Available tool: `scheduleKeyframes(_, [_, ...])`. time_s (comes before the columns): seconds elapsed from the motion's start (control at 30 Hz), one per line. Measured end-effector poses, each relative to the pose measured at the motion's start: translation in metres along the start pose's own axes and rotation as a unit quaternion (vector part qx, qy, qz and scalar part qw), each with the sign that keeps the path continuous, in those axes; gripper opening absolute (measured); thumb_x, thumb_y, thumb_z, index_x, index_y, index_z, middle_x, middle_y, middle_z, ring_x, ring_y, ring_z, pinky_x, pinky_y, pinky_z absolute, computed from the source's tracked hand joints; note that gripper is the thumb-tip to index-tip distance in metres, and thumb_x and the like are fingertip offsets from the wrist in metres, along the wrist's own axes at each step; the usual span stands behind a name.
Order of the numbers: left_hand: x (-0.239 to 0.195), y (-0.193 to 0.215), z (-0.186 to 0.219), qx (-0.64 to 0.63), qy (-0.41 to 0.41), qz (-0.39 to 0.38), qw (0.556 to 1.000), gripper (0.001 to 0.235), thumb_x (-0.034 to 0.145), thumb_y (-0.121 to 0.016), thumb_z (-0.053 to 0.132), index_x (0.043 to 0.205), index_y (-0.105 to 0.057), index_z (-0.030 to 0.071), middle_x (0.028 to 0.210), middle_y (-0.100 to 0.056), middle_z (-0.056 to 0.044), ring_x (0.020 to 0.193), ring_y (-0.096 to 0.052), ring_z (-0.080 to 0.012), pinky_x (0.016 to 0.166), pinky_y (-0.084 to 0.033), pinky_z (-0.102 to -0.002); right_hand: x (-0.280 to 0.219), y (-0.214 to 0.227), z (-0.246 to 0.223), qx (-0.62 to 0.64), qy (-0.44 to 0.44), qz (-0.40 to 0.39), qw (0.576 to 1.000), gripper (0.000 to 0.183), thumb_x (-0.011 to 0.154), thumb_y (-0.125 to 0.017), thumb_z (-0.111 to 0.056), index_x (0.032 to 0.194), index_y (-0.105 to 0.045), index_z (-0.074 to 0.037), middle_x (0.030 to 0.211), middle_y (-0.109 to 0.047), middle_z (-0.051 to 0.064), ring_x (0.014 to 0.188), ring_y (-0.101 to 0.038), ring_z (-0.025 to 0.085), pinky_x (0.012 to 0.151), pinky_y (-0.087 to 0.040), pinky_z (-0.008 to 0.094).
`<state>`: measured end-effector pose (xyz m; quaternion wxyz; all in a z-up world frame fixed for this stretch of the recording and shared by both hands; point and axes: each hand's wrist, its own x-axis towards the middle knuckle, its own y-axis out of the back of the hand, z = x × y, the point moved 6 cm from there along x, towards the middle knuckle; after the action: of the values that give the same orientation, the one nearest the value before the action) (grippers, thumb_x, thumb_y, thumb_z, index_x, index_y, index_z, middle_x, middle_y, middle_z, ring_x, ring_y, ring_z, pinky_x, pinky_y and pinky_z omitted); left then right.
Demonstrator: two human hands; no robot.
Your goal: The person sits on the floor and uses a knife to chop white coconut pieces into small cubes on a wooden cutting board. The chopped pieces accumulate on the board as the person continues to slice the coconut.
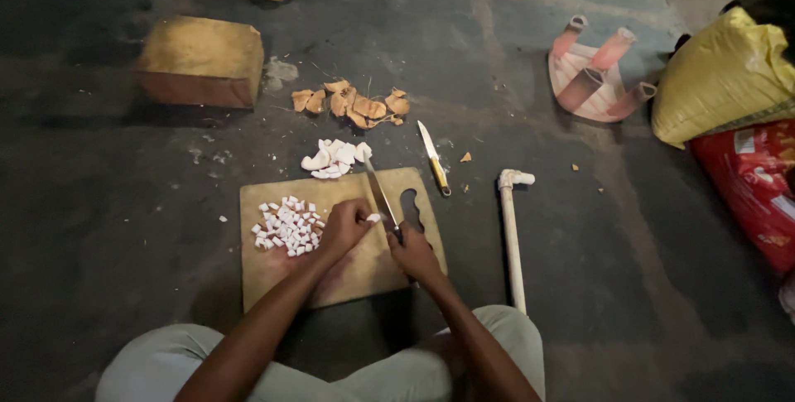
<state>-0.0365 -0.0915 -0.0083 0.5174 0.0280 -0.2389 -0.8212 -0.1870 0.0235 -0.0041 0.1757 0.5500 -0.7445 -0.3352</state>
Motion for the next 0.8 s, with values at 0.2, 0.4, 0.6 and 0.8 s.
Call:
scheduleKeyframes(0.2, [-0.002, 0.002, 0.003, -0.011, 0.023, 0.002, 1.0, 0.022, 0.077, -0.084, 0.015, 0.08, -0.067, 0.002, 0.07, -0.069, -0.013, 0.061, -0.067, -0.0225, 0.059, -0.053, -0.037, 0.005, -0.012, 0.007, -0.051, 0.053, 0.016, 0.997, 0.032, 0.096, -0.061, -0.032, 0.099, -0.057, -0.001, 0.083, -0.07, 0.028, 0.083, -0.068, 0.049, 0.072, -0.053, 0.057])
scheduleKeyframes(0.4, [-0.005, 0.005, 0.006, 0.011, 0.009, 0.032, 0.999, 0.02, 0.077, -0.084, 0.017, 0.083, -0.072, 0.003, 0.074, -0.071, -0.014, 0.065, -0.069, -0.0269, 0.06, -0.053, -0.038, 0.001, -0.026, 0.015, -0.105, 0.03, -0.002, 0.994, 0.029, 0.098, -0.057, -0.028, 0.099, -0.056, 0.001, 0.087, -0.069, 0.031, 0.085, -0.068, 0.051, 0.075, -0.053, 0.059])
scheduleKeyframes(0.6, [-0.005, -0.001, -0.003, 0.01, 0.006, 0.01, 1.0, 0.013, 0.077, -0.08, 0.011, 0.083, -0.072, 0.002, 0.075, -0.071, -0.015, 0.066, -0.069, -0.0269, 0.063, -0.054, -0.038, 0.0, -0.039, 0.023, -0.082, 0.05, 0.005, 0.995, 0.022, 0.096, -0.053, -0.02, 0.101, -0.056, 0.002, 0.087, -0.069, 0.033, 0.088, -0.067, 0.053, 0.078, -0.052, 0.06])
scheduleKeyframes(0.8, [-0.006, 0.004, 0.003, -0.04, -0.043, 0.021, 0.998, 0.014, 0.075, -0.078, 0.005, 0.087, -0.072, 0.001, 0.074, -0.072, -0.013, 0.066, -0.071, -0.0224, 0.063, -0.056, -0.035, -0.002, -0.031, 0.006, -0.037, 0.071, 0.048, 0.996, 0.025, 0.097, -0.056, -0.021, 0.101, -0.055, 0.003, 0.086, -0.068, 0.033, 0.086, -0.066, 0.053, 0.076, -0.052, 0.06])
